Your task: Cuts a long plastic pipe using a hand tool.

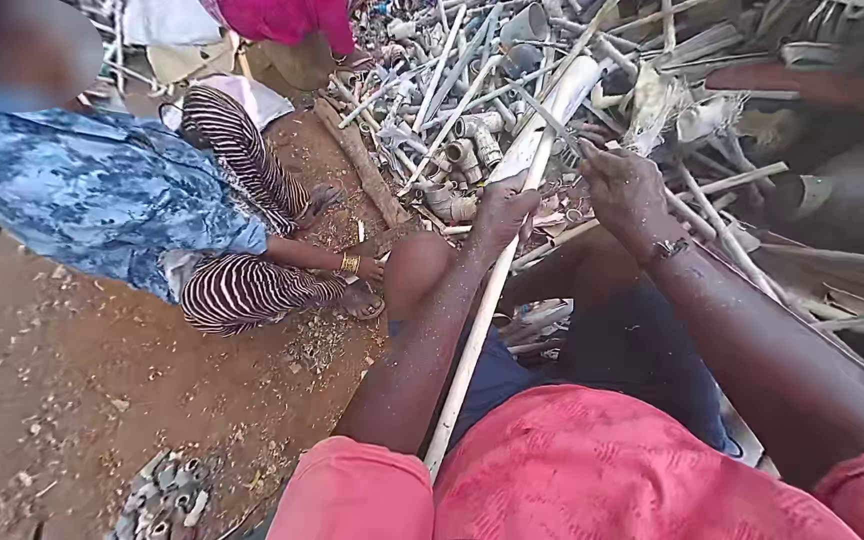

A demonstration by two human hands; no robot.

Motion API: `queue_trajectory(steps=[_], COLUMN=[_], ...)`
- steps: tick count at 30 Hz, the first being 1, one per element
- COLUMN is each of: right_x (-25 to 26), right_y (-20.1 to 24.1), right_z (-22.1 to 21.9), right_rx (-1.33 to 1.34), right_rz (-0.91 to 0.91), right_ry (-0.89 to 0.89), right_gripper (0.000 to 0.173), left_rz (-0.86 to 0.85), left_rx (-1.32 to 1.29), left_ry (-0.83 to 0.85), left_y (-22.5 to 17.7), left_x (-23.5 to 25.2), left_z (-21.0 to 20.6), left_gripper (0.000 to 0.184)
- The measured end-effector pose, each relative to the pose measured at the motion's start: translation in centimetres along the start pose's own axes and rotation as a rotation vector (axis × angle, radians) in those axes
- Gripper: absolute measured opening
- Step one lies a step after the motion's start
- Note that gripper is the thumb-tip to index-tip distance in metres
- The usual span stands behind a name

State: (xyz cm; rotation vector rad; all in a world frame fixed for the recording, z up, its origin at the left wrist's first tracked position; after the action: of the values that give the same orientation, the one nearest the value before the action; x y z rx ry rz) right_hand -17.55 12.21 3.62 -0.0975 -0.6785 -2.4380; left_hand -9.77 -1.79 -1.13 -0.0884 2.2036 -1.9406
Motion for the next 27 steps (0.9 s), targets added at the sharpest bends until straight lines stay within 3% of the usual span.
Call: queue_trajectory(steps=[4,8,10,12,15,21,24,27], right_x=[-2.8,-0.4,-0.7,-1.8,-1.2,-0.4,0.7,-0.2], right_y=[2.4,-2.2,-1.8,-0.3,-0.9,0.0,-1.4,0.1], right_z=[0.1,2.2,2.3,0.9,0.3,0.1,0.9,0.2], right_rx=[0.009,0.074,0.171,0.245,0.285,0.161,0.117,0.128], right_rz=[0.159,0.015,0.067,0.134,0.089,0.168,0.079,0.184], right_ry=[0.098,-0.056,-0.056,0.058,0.095,0.114,0.069,0.12], right_gripper=[0.041,0.038,0.039,0.038,0.041,0.052,0.052,0.051], left_rz=[-0.001,0.036,0.067,0.112,0.145,0.199,0.19,0.189], left_rx=[0.004,-0.14,-0.252,-0.318,-0.35,-0.388,-0.364,-0.339], left_ry=[-0.023,0.078,0.124,0.152,0.192,0.183,0.197,0.149], left_y=[0.0,0.5,0.7,1.0,1.3,1.9,2.0,2.3], left_x=[0.3,0.2,0.1,0.0,-0.1,-0.4,-0.3,0.0], left_z=[-0.5,-2.4,-2.8,-2.8,-3.1,-3.1,-3.3,-3.1], left_gripper=[0.007,0.036,0.035,0.028,0.029,0.03,0.032,0.027])
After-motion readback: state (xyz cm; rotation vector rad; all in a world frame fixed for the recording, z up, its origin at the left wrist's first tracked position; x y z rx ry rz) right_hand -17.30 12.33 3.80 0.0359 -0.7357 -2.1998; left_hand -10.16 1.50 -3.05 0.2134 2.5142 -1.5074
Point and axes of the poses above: each hand's wrist, its own x-axis towards the middle knuckle, its own z-axis out of the back of the hand, y = z × x, the point moved 10 cm from there along x, towards the middle knuckle, and after that the axes turned 1 degree about x, right-handed, at the moved point
